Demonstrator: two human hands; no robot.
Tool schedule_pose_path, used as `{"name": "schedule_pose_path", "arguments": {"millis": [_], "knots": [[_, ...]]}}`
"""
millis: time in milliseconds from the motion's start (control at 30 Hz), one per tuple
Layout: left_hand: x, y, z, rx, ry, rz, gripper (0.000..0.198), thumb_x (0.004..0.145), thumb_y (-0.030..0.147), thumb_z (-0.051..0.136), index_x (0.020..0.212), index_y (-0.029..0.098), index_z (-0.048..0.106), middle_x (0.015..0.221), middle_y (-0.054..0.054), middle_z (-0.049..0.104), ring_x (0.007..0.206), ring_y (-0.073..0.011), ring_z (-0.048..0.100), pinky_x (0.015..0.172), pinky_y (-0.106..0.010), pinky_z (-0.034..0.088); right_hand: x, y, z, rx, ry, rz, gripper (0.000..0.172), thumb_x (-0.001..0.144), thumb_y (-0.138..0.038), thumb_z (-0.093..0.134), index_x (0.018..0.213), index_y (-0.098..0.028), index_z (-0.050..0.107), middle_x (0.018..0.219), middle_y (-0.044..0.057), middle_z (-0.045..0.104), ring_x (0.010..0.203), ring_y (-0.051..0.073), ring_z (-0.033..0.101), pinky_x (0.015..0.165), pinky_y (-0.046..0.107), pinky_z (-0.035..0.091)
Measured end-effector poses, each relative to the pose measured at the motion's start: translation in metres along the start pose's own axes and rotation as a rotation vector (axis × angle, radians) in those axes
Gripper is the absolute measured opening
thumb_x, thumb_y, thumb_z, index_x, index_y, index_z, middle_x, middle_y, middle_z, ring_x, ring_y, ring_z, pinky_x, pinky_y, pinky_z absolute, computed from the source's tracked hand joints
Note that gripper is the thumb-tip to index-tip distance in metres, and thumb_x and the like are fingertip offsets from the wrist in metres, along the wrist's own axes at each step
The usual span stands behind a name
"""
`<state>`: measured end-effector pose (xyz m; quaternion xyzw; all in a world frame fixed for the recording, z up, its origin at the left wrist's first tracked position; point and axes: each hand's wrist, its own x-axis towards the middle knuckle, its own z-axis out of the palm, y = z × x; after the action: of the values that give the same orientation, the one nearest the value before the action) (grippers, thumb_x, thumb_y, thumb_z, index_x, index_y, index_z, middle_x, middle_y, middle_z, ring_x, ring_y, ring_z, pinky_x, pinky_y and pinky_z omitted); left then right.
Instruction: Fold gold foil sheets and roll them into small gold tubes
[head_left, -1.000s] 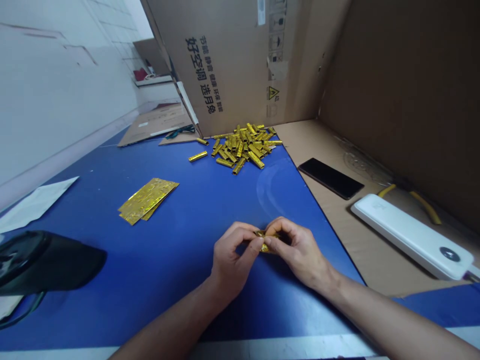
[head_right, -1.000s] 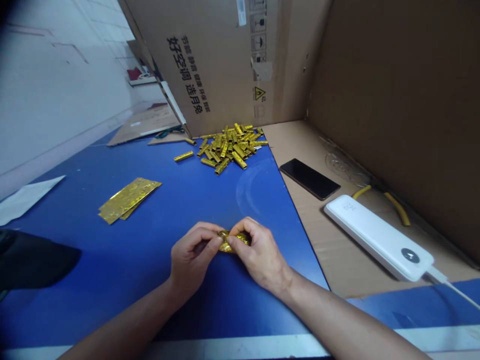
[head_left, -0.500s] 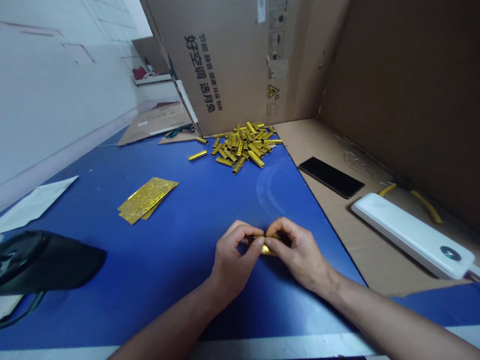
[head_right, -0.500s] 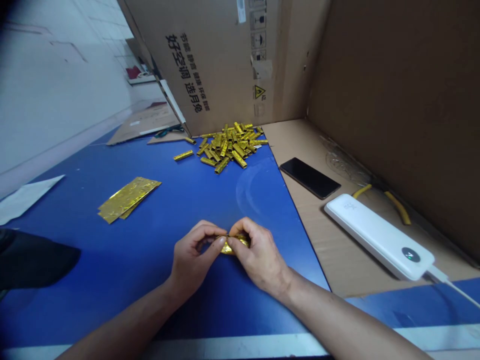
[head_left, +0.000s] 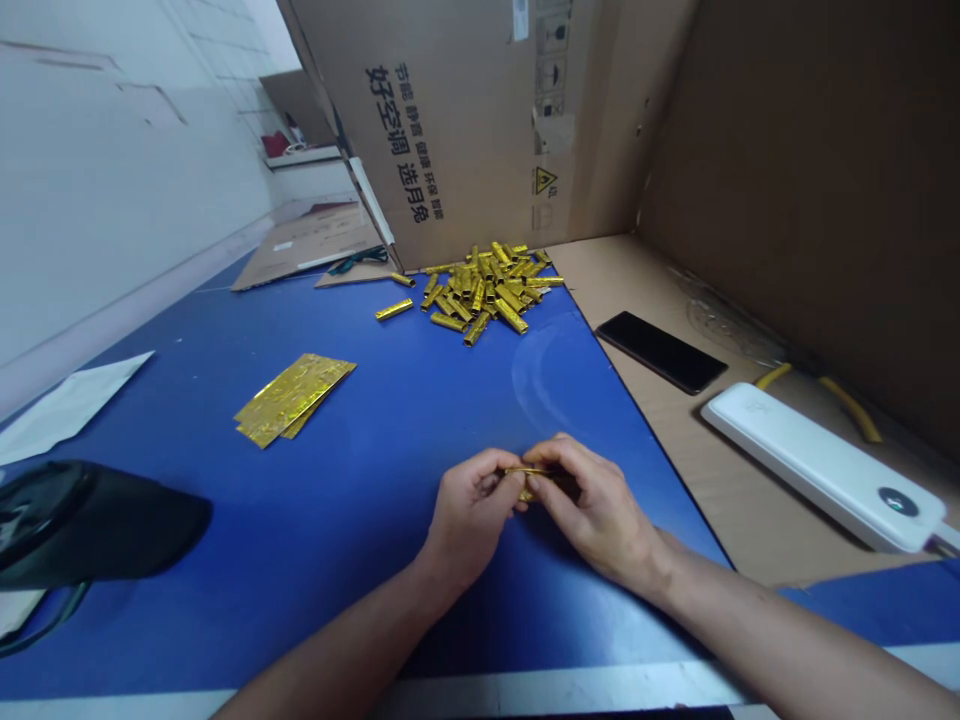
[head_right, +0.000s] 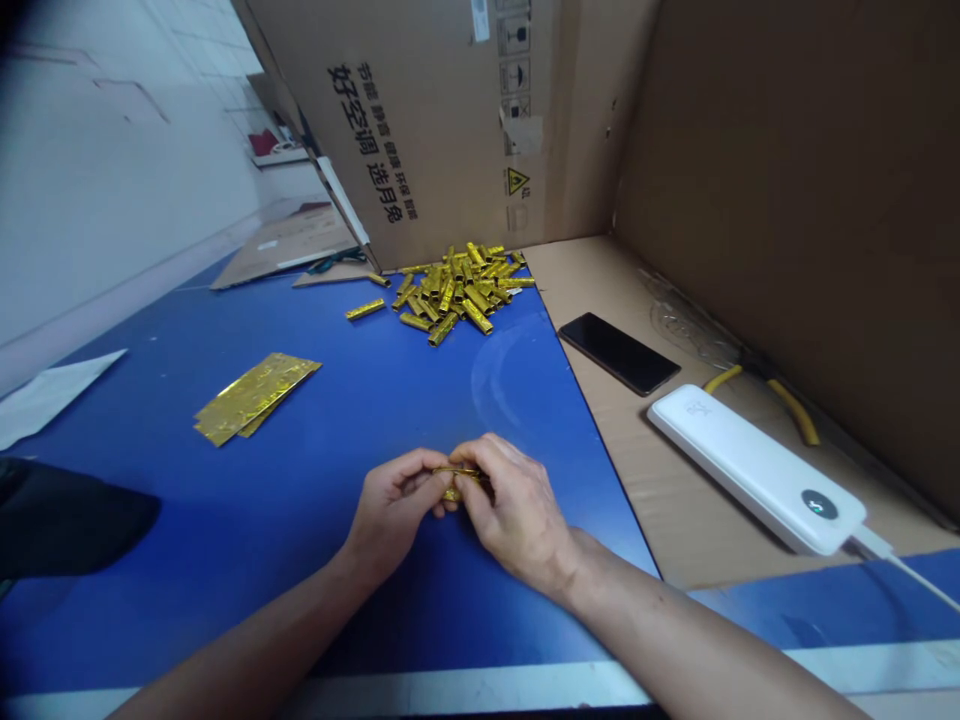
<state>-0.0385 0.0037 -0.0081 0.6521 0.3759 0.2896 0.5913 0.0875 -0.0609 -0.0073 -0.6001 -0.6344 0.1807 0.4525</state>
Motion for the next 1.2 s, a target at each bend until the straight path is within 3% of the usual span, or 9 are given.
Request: {"name": "schedule_pose_path", "arguments": {"millis": [200, 333, 433, 600, 733, 967, 1200], "knots": [[0.003, 0.002, -0.003, -0.087, 0.177, 0.004, 0.014, 0.069, 0.021, 0.052, 0.075, 0.011, 0.059, 0.046, 0.001, 0.056, 0.041, -0.0086, 0.051, 0.042, -0.018, 0.041, 0.003, 0.010, 0.003, 0.160, 0.196, 0.202, 0.028, 0.073, -0.023, 0.057, 0.098, -0.022, 0.047, 0.086, 0.002, 0.058, 0.073, 0.014, 0.055, 0.068, 0.029, 0.044], [0.008, 0.000, -0.008, -0.128, 0.258, 0.031, 0.015, 0.070, 0.022, 0.053, 0.080, 0.011, 0.058, 0.045, 0.001, 0.057, 0.039, -0.0087, 0.051, 0.041, -0.018, 0.041, 0.007, 0.015, 0.001, 0.301, 0.287, 0.281, 0.021, 0.070, -0.031, 0.061, 0.083, -0.021, 0.048, 0.093, 0.004, 0.056, 0.074, 0.015, 0.055, 0.067, 0.031, 0.044], [0.010, -0.001, -0.009, -0.146, 0.288, 0.042, 0.017, 0.071, 0.022, 0.053, 0.083, 0.011, 0.057, 0.046, 0.001, 0.058, 0.040, -0.0095, 0.053, 0.041, -0.018, 0.042, 0.009, 0.016, -0.001, 0.345, 0.257, 0.289, 0.017, 0.070, -0.033, 0.061, 0.073, -0.019, 0.053, 0.095, 0.006, 0.056, 0.080, 0.016, 0.055, 0.069, 0.030, 0.043], [0.010, 0.000, -0.008, -0.148, 0.289, 0.041, 0.018, 0.071, 0.023, 0.054, 0.083, 0.010, 0.058, 0.051, -0.001, 0.060, 0.044, -0.0107, 0.056, 0.043, -0.019, 0.045, 0.010, 0.016, -0.001, 0.516, 0.156, 0.308, 0.018, 0.074, -0.034, 0.056, 0.077, -0.019, 0.066, 0.095, 0.005, 0.062, 0.087, 0.018, 0.054, 0.072, 0.030, 0.041], [0.007, 0.002, -0.006, -0.111, 0.271, 0.088, 0.015, 0.072, 0.021, 0.054, 0.081, 0.010, 0.060, 0.062, -0.002, 0.064, 0.051, -0.0110, 0.060, 0.047, -0.019, 0.047, 0.012, 0.015, 0.000, 0.712, 0.127, 0.439, 0.020, 0.073, -0.034, 0.056, 0.076, -0.018, 0.069, 0.080, 0.005, 0.065, 0.074, 0.016, 0.054, 0.063, 0.028, 0.041], [0.001, -0.002, -0.001, -0.042, 0.210, 0.170, 0.015, 0.075, 0.019, 0.053, 0.084, 0.012, 0.061, 0.078, -0.004, 0.065, 0.057, -0.0101, 0.061, 0.051, -0.020, 0.049, 0.014, 0.010, -0.004, 0.934, 0.130, 0.619, 0.017, 0.063, -0.031, 0.066, 0.066, -0.015, 0.065, 0.062, 0.002, 0.063, 0.059, 0.012, 0.053, 0.056, 0.025, 0.041], [-0.002, -0.004, 0.002, 0.004, 0.141, 0.170, 0.017, 0.077, 0.021, 0.052, 0.089, 0.013, 0.060, 0.079, -0.004, 0.065, 0.059, -0.0103, 0.061, 0.053, -0.020, 0.049, 0.015, 0.013, -0.003, 0.935, 0.174, 0.654, 0.018, 0.061, -0.030, 0.068, 0.061, -0.015, 0.057, 0.055, -0.002, 0.059, 0.049, 0.008, 0.050, 0.050, 0.022, 0.039]]}}
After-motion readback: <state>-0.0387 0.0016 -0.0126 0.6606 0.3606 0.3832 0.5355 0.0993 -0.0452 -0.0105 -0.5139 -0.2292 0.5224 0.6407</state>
